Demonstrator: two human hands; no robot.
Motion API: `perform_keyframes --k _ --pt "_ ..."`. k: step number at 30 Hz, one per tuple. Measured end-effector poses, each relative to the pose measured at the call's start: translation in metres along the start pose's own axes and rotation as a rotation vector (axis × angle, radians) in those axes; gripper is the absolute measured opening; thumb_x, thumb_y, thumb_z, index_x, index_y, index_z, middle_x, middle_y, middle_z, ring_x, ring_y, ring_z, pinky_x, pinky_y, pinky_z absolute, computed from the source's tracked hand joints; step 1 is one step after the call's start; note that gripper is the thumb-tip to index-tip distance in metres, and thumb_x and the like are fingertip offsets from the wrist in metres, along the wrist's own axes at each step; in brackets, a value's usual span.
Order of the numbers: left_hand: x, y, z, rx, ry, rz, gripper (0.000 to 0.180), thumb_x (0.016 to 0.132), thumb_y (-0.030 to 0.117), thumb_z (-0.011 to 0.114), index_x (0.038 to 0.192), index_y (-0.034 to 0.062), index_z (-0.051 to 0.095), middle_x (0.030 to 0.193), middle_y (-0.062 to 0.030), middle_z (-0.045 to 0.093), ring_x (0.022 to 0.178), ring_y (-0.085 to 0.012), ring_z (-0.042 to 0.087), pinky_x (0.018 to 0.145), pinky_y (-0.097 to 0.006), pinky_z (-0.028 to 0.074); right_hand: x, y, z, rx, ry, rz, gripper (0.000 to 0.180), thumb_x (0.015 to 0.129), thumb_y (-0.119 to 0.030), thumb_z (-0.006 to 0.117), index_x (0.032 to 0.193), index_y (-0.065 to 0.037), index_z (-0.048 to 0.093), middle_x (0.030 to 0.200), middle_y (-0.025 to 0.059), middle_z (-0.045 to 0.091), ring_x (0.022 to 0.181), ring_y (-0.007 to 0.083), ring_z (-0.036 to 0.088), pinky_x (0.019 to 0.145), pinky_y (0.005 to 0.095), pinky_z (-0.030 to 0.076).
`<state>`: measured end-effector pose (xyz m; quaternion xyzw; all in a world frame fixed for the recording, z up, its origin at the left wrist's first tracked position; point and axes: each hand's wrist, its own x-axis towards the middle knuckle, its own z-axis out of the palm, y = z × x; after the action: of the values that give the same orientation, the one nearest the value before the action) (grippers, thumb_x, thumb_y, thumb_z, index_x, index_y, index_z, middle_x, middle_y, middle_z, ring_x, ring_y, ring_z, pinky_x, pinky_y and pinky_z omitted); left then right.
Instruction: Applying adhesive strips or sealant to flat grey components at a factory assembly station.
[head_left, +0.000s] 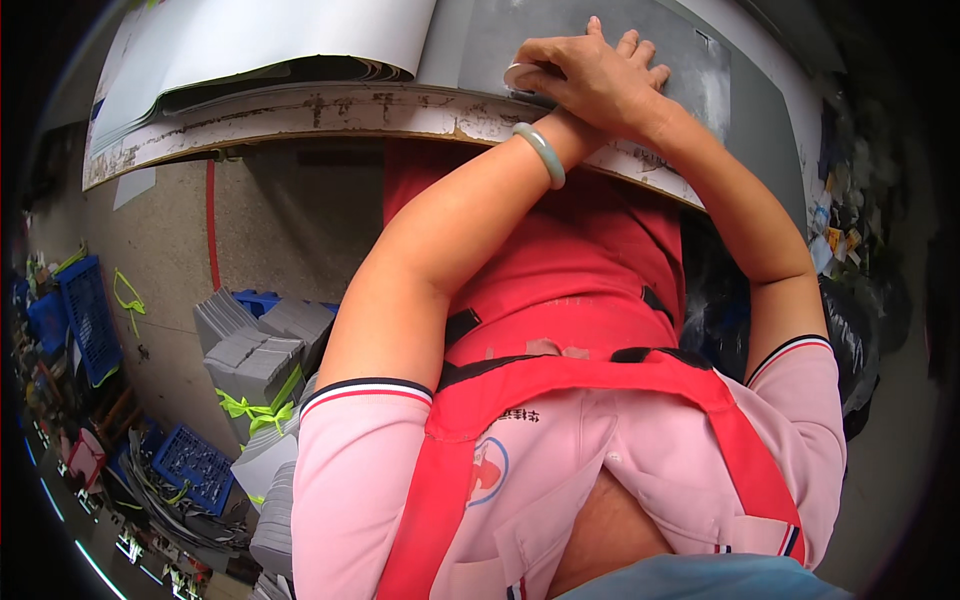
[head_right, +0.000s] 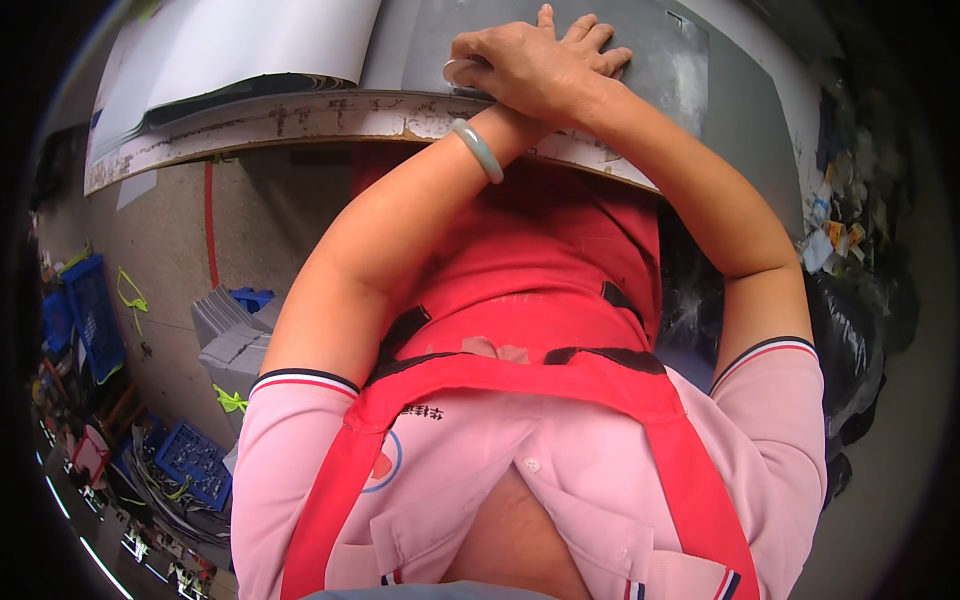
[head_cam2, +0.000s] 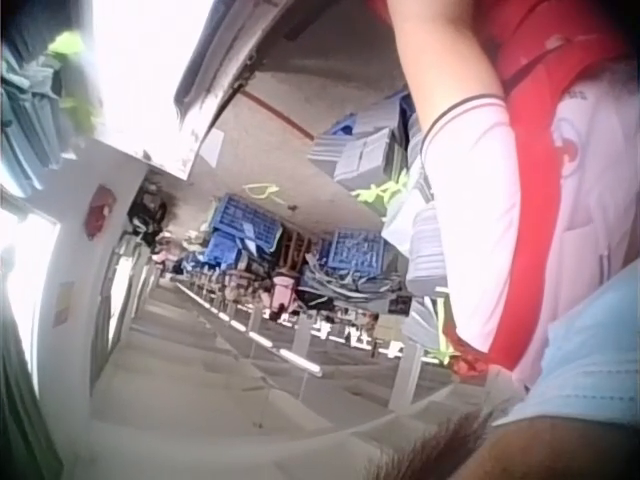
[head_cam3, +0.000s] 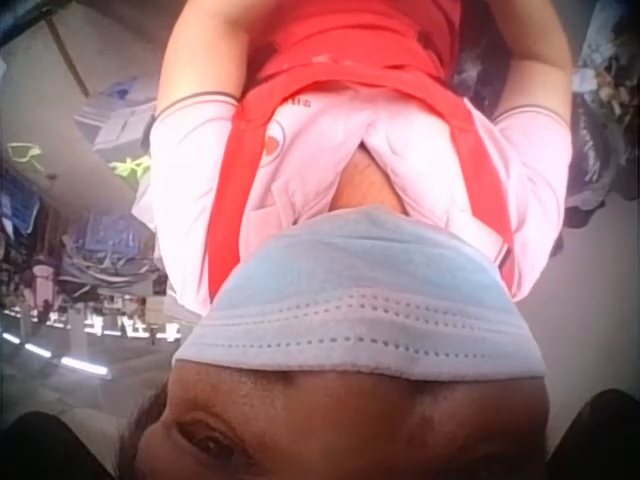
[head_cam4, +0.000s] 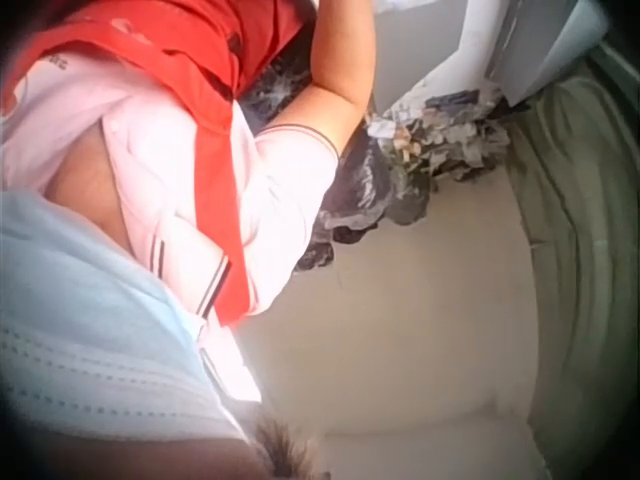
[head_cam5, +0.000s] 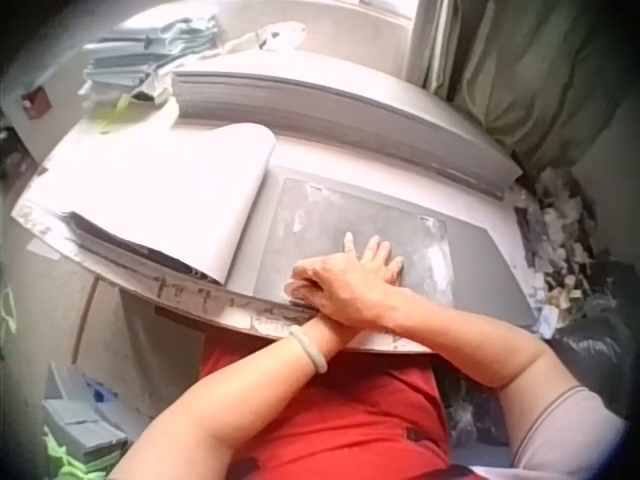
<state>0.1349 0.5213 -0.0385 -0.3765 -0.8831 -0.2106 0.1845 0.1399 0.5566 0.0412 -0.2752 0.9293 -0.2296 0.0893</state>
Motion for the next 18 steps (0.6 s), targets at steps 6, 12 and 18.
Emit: perform_keyframes --k 6,12,18 --pt "0.003 0.002 0.005 -0.004 -0.036 -0.012 0.047 0.095 0.042 0.055 0.136 0.0176 0.060 0.144 -0.0135 0.053 0.143 -0.0346 0.042 0.113 -0.074 0.023 0.007 -0.029 -0.003 -0.255 -0.089 0.083 0.025 0.097 -0.030 0.062 0.101 -0.008 0.072 0.094 0.0190 0.073 0.091 0.0401 0.069 0.087 0.0446 0.052" --pt "0.002 -0.017 0.042 -0.203 0.037 -0.068 0.048 0.094 0.036 0.060 0.135 0.0110 0.059 0.145 -0.0136 0.052 0.138 -0.0347 0.046 0.113 -0.075 0.024 -0.004 -0.001 -0.021 0.128 0.116 0.090 0.023 0.098 -0.027 0.066 0.104 -0.005 0.070 0.092 0.0080 0.070 0.084 0.0232 0.063 0.085 0.0338 0.050" --pt "0.008 0.007 0.000 -0.125 -0.009 -0.024 0.032 0.094 0.024 0.061 0.123 0.0114 0.068 0.132 -0.0107 0.061 0.134 -0.0323 0.050 0.111 -0.077 0.026 -0.111 0.141 -0.065 0.163 0.616 0.612 0.028 0.098 -0.030 0.071 0.105 -0.003 0.072 0.089 -0.0035 0.066 0.081 0.0061 0.055 0.076 0.0238 0.047"
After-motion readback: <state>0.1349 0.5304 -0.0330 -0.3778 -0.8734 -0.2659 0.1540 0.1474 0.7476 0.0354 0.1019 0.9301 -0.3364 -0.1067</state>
